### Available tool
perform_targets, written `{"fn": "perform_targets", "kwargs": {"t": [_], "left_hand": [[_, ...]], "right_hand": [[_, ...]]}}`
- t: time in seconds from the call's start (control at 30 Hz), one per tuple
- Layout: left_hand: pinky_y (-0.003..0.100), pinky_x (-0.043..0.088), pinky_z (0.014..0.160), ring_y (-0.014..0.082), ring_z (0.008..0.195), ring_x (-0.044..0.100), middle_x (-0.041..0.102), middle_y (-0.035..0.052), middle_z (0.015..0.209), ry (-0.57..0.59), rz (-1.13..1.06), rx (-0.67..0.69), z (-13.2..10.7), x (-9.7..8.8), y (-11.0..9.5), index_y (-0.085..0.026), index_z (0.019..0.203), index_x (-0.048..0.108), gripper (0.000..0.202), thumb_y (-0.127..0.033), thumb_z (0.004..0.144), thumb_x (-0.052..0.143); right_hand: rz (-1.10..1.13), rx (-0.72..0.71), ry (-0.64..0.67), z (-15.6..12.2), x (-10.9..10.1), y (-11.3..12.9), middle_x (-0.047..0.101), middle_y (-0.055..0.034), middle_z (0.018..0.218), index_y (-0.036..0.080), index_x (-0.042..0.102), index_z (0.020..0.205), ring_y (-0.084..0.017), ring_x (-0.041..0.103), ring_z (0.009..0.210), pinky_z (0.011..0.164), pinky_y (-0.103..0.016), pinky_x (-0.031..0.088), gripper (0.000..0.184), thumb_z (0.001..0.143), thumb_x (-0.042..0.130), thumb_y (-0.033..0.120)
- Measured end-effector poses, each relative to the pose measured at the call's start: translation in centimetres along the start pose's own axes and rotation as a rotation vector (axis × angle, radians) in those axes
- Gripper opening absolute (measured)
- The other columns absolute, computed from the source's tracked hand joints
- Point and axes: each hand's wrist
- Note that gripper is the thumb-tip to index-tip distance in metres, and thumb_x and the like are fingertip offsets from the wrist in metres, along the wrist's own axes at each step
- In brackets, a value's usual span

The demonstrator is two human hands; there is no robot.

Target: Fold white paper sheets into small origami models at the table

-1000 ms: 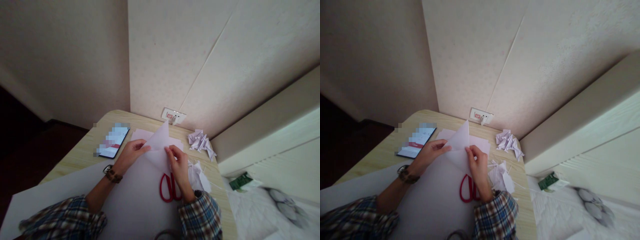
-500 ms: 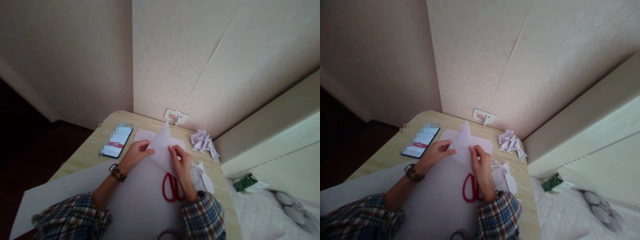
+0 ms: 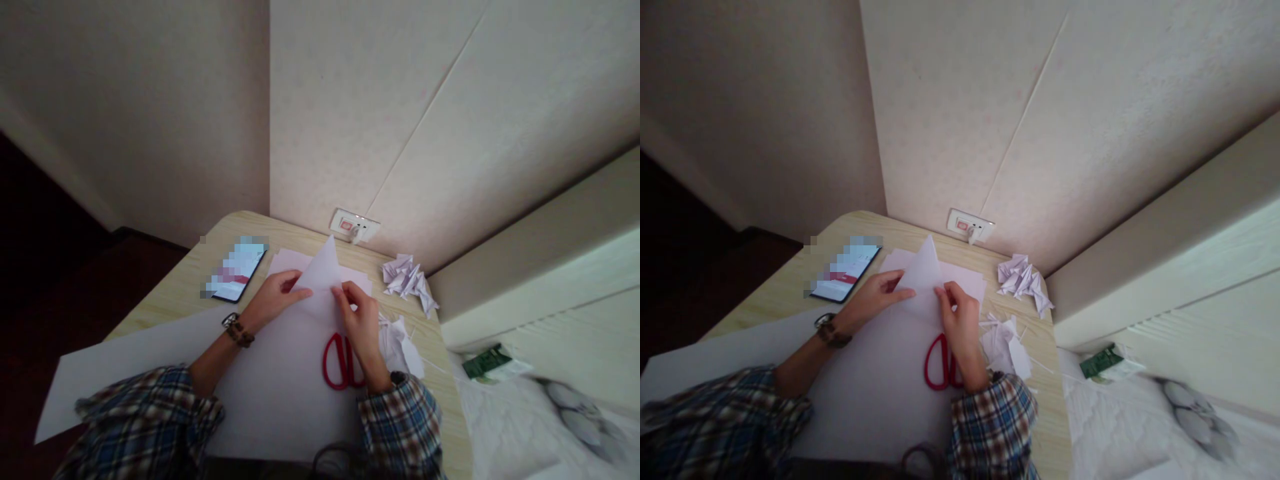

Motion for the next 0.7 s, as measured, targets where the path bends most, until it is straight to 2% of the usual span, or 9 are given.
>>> {"fn": "perform_targets", "kwargs": {"t": [0.2,0.43,0.7], "left_hand": [[0.033,0.053,0.070,0.0259,0.080,0.067,0.074,0.0063,0.084,-0.029,-0.020,-0.035,-0.13,0.11,-0.10,-0.012,0.087,0.070,0.039,-0.042,0.062,0.075],[0.032,0.053,0.065,0.0253,0.076,0.067,0.075,0.0048,0.081,-0.064,-0.032,-0.063,-0.21,0.04,-0.22,-0.013,0.083,0.070,0.037,-0.040,0.058,0.077],[0.031,0.053,0.062,0.0233,0.071,0.067,0.075,0.0044,0.078,-0.082,-0.046,-0.087,-0.19,-0.07,-0.20,-0.013,0.081,0.071,0.035,-0.037,0.058,0.077]], "right_hand": [[-0.040,-0.022,0.109,-0.21,0.22,0.16,0.057,0.0023,0.059,0.019,0.058,0.068,-0.013,0.051,0.056,0.056,-0.023,0.036,0.032,0.089,0.048,0.040],[0.011,-0.027,0.112,-0.20,0.26,-0.04,0.063,0.0011,0.065,0.020,0.064,0.074,-0.014,0.055,0.060,0.058,-0.023,0.040,0.030,0.088,0.050,0.042],[0.171,0.042,0.109,-0.14,0.27,0.15,0.072,-0.0002,0.071,0.021,0.065,0.085,-0.017,0.064,0.065,0.059,-0.023,0.044,0.016,0.083,0.057,0.035]]}}
Point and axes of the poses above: each hand's wrist, its own z-axis towards the middle knuckle, its own x-axis out of the palm, y = z × x
